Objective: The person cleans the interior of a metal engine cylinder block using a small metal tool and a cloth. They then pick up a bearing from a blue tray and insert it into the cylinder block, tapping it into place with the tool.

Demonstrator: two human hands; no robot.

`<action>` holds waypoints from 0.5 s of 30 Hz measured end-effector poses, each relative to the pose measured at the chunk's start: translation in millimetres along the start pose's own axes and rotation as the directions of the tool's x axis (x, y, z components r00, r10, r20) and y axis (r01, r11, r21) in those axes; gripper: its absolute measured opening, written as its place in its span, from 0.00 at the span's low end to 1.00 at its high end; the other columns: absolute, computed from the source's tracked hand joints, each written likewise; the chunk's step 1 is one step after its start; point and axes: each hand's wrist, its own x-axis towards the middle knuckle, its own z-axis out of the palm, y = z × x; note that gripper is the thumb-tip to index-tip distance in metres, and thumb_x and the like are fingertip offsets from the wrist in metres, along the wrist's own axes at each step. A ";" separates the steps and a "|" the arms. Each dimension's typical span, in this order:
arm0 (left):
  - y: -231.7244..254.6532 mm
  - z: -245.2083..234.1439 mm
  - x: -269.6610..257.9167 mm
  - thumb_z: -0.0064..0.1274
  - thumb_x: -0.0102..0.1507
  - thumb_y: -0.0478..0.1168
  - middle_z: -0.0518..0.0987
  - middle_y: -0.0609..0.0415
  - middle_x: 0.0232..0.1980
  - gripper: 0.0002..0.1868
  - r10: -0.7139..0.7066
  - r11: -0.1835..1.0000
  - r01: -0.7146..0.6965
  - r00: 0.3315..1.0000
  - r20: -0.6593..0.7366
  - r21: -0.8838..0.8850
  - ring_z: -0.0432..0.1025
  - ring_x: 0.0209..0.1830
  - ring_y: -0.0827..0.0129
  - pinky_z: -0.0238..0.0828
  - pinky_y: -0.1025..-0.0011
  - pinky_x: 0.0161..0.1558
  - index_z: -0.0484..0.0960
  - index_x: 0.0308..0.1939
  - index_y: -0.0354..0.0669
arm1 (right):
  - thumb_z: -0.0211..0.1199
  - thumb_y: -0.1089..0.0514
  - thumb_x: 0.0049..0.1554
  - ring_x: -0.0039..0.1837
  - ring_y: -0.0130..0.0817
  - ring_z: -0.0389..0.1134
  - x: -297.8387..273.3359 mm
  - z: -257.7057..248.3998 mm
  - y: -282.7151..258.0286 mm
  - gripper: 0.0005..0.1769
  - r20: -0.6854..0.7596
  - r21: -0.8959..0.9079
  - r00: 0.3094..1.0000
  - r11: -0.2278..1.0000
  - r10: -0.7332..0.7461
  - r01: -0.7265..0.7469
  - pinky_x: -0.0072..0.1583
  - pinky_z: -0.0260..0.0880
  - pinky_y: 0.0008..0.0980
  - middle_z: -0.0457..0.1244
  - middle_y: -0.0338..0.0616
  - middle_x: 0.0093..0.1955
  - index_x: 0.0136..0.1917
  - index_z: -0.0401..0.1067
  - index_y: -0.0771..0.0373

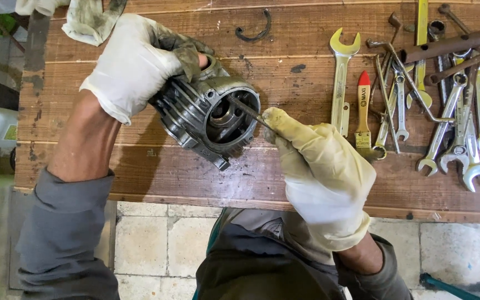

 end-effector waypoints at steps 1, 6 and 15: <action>0.1 -0.7 -0.6 0.65 0.62 0.37 0.81 0.59 0.28 0.06 0.029 1.000 -0.029 1.000 0.007 0.000 0.71 0.26 0.81 0.70 0.75 0.23 0.88 0.31 0.40 | 0.75 0.63 0.65 0.38 0.22 0.61 0.6 0.4 -0.4 0.17 -0.009 -0.007 1.000 1.000 -0.015 0.015 0.46 0.64 0.22 0.62 0.26 0.39 0.64 0.78 0.49; -2.0 -2.6 -1.7 0.64 0.63 0.36 0.85 0.56 0.33 0.04 0.064 0.997 -0.063 0.998 0.029 -0.049 0.76 0.30 0.79 0.76 0.75 0.28 0.88 0.34 0.39 | 0.72 0.65 0.67 0.36 0.29 0.56 5.4 1.0 -2.4 0.12 -0.074 -0.042 0.986 0.988 -0.151 0.148 0.44 0.63 0.27 0.60 0.32 0.37 0.62 0.80 0.55; 3.8 0.4 -8.2 0.63 0.62 0.34 0.84 0.55 0.29 0.06 0.060 0.997 -0.058 0.998 0.037 -0.056 0.76 0.28 0.79 0.76 0.76 0.27 0.88 0.29 0.39 | 0.76 0.66 0.67 0.36 0.33 0.55 9.9 -6.1 -7.6 0.14 -0.058 -0.183 0.971 0.959 -0.231 0.217 0.44 0.63 0.31 0.58 0.34 0.37 0.63 0.81 0.54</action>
